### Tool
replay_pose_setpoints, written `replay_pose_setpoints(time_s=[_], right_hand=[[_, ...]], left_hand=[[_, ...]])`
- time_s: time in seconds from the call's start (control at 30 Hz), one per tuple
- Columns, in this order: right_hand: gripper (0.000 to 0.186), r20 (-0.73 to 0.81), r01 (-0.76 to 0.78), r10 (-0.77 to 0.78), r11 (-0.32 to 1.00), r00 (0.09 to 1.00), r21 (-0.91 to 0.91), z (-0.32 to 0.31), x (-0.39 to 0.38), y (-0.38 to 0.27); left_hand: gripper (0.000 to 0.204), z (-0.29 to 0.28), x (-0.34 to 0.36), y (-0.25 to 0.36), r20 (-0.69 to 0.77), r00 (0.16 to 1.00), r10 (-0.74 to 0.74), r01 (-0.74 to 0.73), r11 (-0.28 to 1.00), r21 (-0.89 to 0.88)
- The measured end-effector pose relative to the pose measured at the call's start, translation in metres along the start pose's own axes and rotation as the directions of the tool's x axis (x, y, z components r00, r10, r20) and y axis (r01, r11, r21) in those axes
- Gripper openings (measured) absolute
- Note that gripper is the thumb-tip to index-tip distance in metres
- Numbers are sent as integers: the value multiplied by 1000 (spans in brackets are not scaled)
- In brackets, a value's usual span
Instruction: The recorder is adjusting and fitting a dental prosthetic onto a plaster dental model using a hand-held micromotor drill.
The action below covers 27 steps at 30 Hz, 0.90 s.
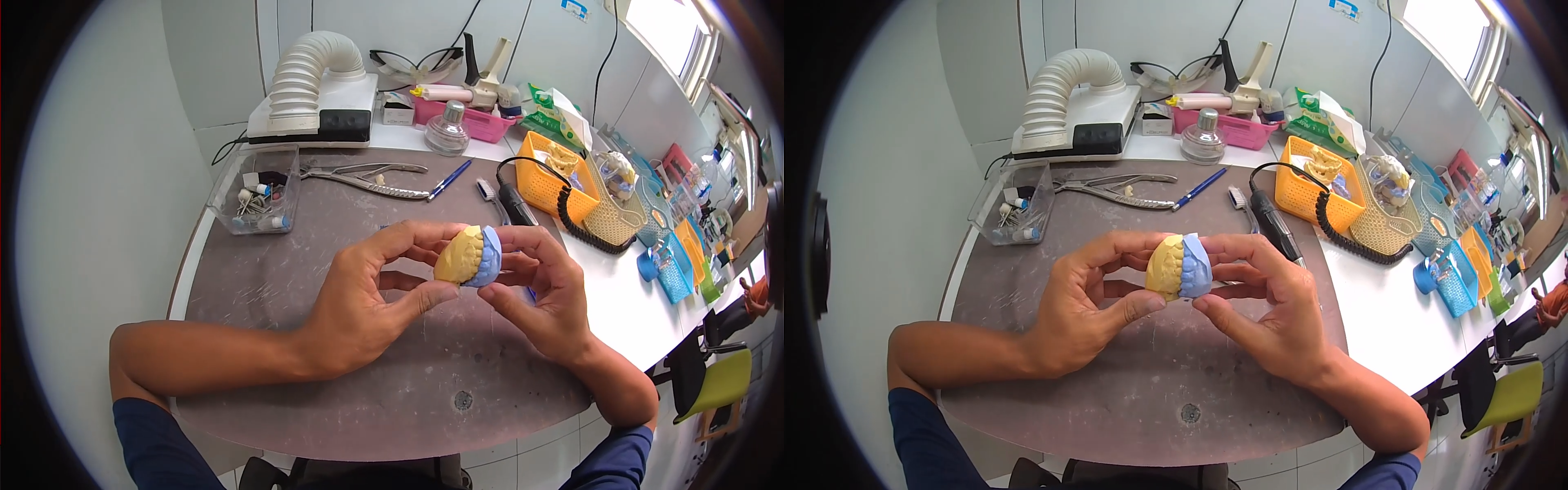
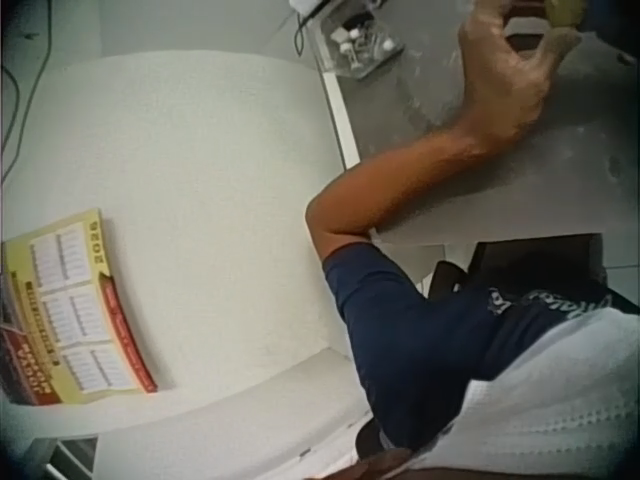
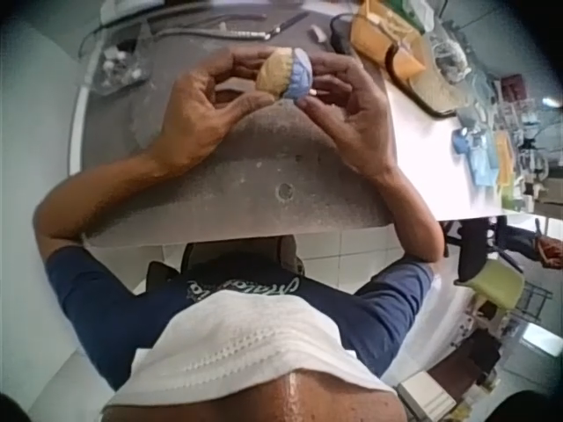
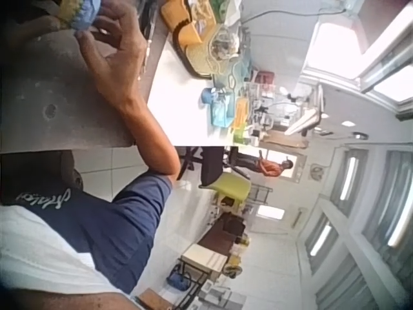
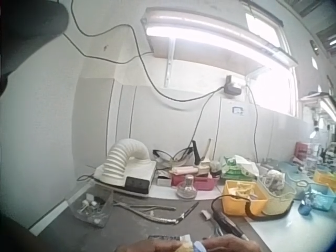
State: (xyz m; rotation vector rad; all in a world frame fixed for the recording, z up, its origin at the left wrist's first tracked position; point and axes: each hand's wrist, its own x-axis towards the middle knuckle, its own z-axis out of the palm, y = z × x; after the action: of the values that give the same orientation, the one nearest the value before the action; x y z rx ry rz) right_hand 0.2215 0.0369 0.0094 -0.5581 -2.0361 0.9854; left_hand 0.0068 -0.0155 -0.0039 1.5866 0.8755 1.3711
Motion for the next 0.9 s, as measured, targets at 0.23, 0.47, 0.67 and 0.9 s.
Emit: replay_pose_setpoints(time_s=[0.23,0.47,0.67,0.9], right_hand=[[45,10,79,-79,996,997,-43,0,-1,1],[45,7,76,-75,995,997,-70,0,-2,0],[46,3,-68,68,997,998,34,1,-1,-6],[51,-11,-122,124,988,992,99,2,0,-4]], left_hand=[[45,-2,-2,1,35,999,20,-21,999,24],[43,-3,-1,-2,34,999,30,-30,999,19],[48,-4,3,2,79,993,-83,90,993,-80],[55,-4,3,2,97,983,-155,163,983,-87]])
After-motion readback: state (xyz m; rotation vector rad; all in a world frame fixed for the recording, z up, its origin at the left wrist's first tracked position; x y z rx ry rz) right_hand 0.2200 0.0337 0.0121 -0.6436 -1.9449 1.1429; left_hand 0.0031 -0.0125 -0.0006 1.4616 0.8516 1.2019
